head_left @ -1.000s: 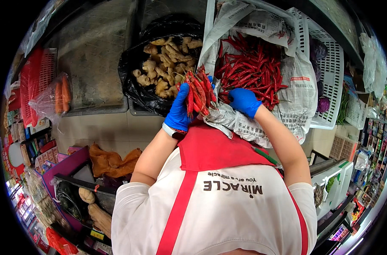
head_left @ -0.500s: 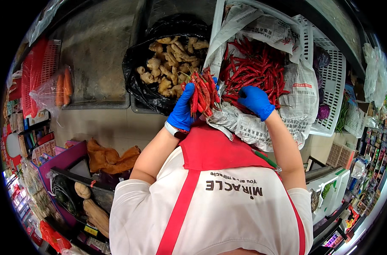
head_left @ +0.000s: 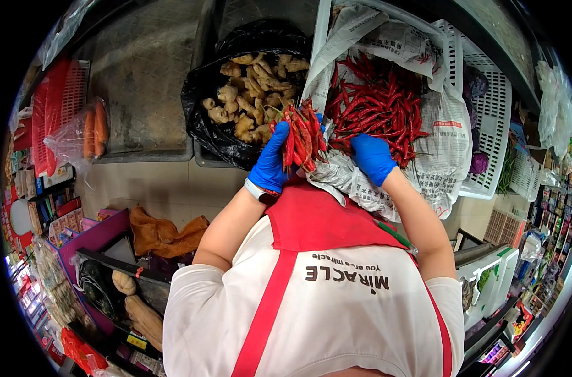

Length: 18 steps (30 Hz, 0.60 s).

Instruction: The person sorts red chili peppers from a large sack into a smaller bundle held in their left hand. They wear blue gloves and a red apron while working in a produce area. The person repeatedly reaches into the sack to gather more peppers and adds them to the growing bunch.

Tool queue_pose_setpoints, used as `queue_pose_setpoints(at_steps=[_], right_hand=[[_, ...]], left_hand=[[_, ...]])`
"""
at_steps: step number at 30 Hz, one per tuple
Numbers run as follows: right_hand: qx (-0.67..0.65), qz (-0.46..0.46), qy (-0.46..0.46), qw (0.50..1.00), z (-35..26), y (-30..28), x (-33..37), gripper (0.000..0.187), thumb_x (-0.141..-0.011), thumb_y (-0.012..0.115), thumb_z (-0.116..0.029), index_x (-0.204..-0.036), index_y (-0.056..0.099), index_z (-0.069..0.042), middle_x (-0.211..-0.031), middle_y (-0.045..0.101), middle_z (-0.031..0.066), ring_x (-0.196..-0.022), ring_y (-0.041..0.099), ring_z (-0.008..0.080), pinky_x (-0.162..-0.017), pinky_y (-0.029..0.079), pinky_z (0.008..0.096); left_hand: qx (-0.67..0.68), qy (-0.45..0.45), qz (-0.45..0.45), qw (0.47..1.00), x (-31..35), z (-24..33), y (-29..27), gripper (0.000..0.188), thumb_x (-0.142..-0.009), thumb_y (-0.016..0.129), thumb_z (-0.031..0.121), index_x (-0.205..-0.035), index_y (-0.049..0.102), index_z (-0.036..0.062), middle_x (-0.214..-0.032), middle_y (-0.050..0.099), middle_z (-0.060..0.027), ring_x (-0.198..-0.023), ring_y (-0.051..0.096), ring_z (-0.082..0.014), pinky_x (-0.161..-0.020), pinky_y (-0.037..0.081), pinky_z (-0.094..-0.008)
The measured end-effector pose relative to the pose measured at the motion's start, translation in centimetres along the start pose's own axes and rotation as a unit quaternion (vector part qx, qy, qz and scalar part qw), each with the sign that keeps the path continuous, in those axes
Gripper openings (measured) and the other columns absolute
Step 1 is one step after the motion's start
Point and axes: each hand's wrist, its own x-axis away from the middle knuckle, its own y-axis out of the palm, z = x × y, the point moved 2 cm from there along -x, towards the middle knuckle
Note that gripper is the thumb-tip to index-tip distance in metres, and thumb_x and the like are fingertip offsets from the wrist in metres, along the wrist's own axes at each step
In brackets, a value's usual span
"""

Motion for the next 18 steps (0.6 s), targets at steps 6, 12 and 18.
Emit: queue_pose_setpoints(at_steps=[6,12,18], right_hand=[[-0.323,-0.034,0.104,0.940,1.1,-7.9,0.8,0.024,-0.069,0.069,-0.018,-0.085,0.062,-0.002,-0.071,0.058,0.0088,-0.059,0.054,0.0166,-0.057,0.044,0.0292],[-0.564,-0.138,0.031,0.813,-7.6,-13.9,0.6,0.021,-0.073,0.067,-0.017,-0.084,0.060,0.000,-0.070,0.056,0.0026,-0.061,0.050,0.0083,-0.054,0.042,0.0237],[-0.449,-0.077,-0.066,0.888,-10.6,-12.3,-1.5,0.019,-0.073,0.064,-0.016,-0.084,0.059,-0.001,-0.068,0.056,0.0054,-0.059,0.051,0.0096,-0.051,0.041,0.0246]], left_hand=[[-0.013,-0.002,-0.008,1.000,-0.1,0.0,0.2,0.080,-0.080,0.054,0.050,-0.135,0.023,0.0005,-0.132,0.036,-0.0187,-0.118,0.042,-0.0294,-0.101,0.033,-0.0390],[-0.006,-0.009,-0.002,1.000,0.6,-0.2,0.6,0.084,-0.078,0.053,0.056,-0.134,0.024,0.0018,-0.132,0.037,-0.0172,-0.118,0.042,-0.0290,-0.100,0.034,-0.0391],[0.056,-0.028,-0.038,0.997,0.8,-0.6,-0.6,0.078,-0.076,0.057,0.053,-0.131,0.030,0.0041,-0.124,0.045,-0.0134,-0.112,0.048,-0.0250,-0.095,0.040,-0.0365]])
